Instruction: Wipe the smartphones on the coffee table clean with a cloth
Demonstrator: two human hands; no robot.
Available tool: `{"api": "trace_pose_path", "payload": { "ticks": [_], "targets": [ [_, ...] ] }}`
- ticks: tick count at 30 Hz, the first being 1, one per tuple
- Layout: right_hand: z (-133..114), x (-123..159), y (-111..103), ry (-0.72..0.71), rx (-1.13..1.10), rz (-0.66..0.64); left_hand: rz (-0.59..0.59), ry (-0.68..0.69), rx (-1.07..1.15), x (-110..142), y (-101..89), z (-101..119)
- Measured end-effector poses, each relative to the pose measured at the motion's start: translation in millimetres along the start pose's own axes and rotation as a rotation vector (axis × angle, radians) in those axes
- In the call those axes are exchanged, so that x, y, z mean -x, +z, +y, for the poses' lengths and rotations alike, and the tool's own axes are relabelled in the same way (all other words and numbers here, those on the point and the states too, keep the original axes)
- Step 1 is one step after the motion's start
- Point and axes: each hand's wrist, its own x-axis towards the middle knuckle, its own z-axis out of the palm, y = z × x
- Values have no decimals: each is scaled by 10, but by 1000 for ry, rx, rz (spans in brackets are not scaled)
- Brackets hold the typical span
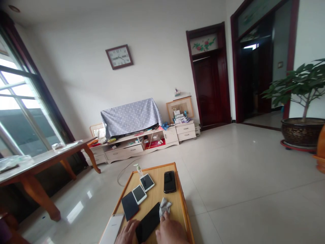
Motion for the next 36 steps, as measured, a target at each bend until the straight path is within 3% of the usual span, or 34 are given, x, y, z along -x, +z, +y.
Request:
{"api": "trace_pose_path", "payload": {
  "ticks": [13, 18, 23, 25, 29, 32, 36],
  "targets": [
    [67, 84, 52, -56, -31, 19, 66, 5, 12, -82, -30, 148],
    [120, 74, 70, -58, -67, 52, 97, -61, 52, -92, -35, 207],
    [170, 45, 134, -54, -91, 83, 122, -222, 362, -175, -115, 279],
    [181, 32, 147, -49, -104, 97, 101, -329, 613, -221, -168, 335],
    [179, 6, 103, -34, -131, 118, 38, -391, 791, -300, -226, 460],
    [134, -12, 16, -66, -185, 196, -9, -431, 939, -341, -221, 528],
    [36, -57, -67, -100, -284, 299, -33, -543, 1349, -396, -196, 608]
  ]
}}
